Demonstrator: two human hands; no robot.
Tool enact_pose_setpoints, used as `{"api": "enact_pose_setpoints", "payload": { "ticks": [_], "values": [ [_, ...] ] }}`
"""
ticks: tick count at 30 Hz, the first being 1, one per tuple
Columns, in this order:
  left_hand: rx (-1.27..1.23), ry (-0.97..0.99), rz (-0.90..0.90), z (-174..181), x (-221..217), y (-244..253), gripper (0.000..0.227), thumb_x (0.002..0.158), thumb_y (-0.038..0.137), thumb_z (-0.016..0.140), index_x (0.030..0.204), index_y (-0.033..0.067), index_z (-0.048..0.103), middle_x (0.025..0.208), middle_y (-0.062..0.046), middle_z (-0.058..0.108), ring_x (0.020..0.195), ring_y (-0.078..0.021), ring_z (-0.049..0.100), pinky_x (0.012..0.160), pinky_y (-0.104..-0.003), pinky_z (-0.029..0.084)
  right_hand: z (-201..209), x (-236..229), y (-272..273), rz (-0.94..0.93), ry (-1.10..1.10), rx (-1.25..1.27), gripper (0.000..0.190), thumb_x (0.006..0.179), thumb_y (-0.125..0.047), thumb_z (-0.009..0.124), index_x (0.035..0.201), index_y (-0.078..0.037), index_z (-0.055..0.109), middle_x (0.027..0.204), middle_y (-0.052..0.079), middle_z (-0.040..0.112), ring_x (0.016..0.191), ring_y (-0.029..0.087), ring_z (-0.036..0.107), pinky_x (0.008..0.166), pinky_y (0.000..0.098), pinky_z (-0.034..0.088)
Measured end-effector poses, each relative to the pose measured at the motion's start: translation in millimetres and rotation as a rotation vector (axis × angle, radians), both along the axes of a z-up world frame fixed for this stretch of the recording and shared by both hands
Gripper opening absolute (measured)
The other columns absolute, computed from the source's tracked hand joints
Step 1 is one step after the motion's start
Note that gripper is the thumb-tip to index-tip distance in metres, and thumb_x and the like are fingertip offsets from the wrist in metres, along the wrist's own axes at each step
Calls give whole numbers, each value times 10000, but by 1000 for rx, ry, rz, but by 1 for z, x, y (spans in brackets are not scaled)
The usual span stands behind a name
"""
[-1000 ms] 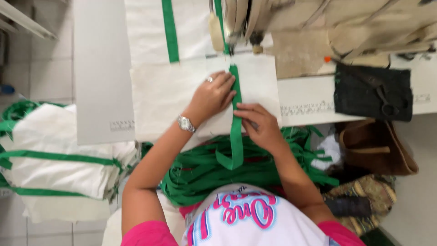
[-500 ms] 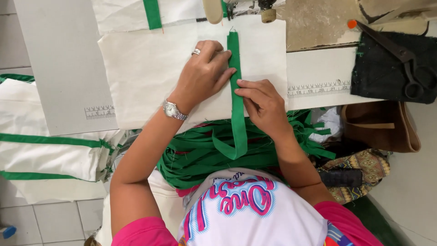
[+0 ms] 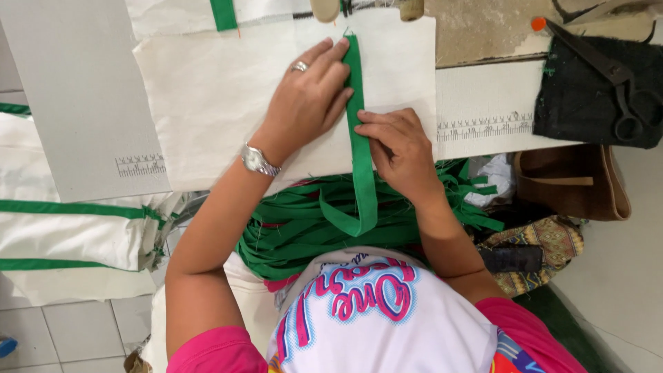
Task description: Sewing green fabric straps onto white fabric panels to assemble bags using an industrial sewing machine.
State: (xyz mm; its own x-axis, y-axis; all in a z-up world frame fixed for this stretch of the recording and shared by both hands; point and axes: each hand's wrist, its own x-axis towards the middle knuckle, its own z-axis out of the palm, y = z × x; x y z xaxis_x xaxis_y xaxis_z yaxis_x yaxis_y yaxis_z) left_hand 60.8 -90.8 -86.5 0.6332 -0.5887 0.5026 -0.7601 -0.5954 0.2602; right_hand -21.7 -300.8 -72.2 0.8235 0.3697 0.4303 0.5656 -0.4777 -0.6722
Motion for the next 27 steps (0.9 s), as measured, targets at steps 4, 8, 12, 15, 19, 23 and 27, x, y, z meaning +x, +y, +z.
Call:
{"api": "enact_pose_setpoints", "payload": {
  "ticks": [4, 8, 12, 15, 19, 23, 27],
  "values": [
    [-233, 198, -64, -2, 5, 4, 325, 960, -69, 466, 1284, -83, 443, 1196, -229, 649, 1146, -445, 597, 1020, -500, 514, -3, -1, 0, -19, 0, 7, 250, 986, 140, 644, 1140, -33, 737, 1264, 145, 724, 1096, 310, 672, 973, 402, 514],
    [-303, 276, -55, 0, 5, 5, 461, 849, -207, 314, 1268, -63, 439, 1254, -262, 646, 1085, -422, 618, 948, -468, 534, -3, -3, 0, -18, 2, 8, 264, 988, 149, 646, 1153, -35, 739, 1271, 142, 719, 1116, 311, 656, 976, 397, 522],
    [-285, 207, -79, 2, 6, 4, 534, 746, -221, 315, 1243, -79, 451, 1153, -255, 646, 1058, -423, 596, 878, -472, 549, 0, -3, -1, -8, -34, -8, 233, 981, 128, 673, 1147, -26, 732, 1259, 154, 723, 1121, 318, 670, 979, 405, 518],
    [-219, 132, -63, 5, 3, 2, 416, 822, -173, 397, 1181, -19, 541, 1235, -255, 636, 1149, -453, 599, 967, -504, 489, 0, -4, -2, 10, -20, -45, 280, 1015, 0, 673, 1280, -90, 696, 1320, 117, 695, 1117, 322, 625, 967, 425, 487],
    [-76, 31, -6, -3, 2, 2, 294, 984, 0, 539, 1245, 99, 633, 1334, -203, 601, 1194, -428, 591, 929, -506, 536, -4, -6, -2, 11, -85, -88, 217, 1030, -44, 662, 1229, -105, 723, 1285, 118, 659, 1095, 332, 585, 929, 436, 492],
    [-97, 25, -13, -4, 0, 2, 305, 988, -4, 544, 1262, 82, 644, 1340, -214, 602, 1203, -427, 604, 939, -508, 541, -8, -7, -3, 11, -98, -87, 197, 1047, -103, 654, 1234, -104, 717, 1276, 130, 648, 1103, 348, 580, 913, 453, 492],
    [-127, 9, 78, -33, 6, -3, 342, 975, 122, 557, 1272, 240, 680, 1319, -87, 601, 1213, -360, 611, 948, -441, 542, -12, -7, 4, -91, -201, -32, 254, 941, -73, 674, 1120, -214, 785, 1184, 47, 713, 935, 306, 626, 870, 414, 532]
  ]
}}
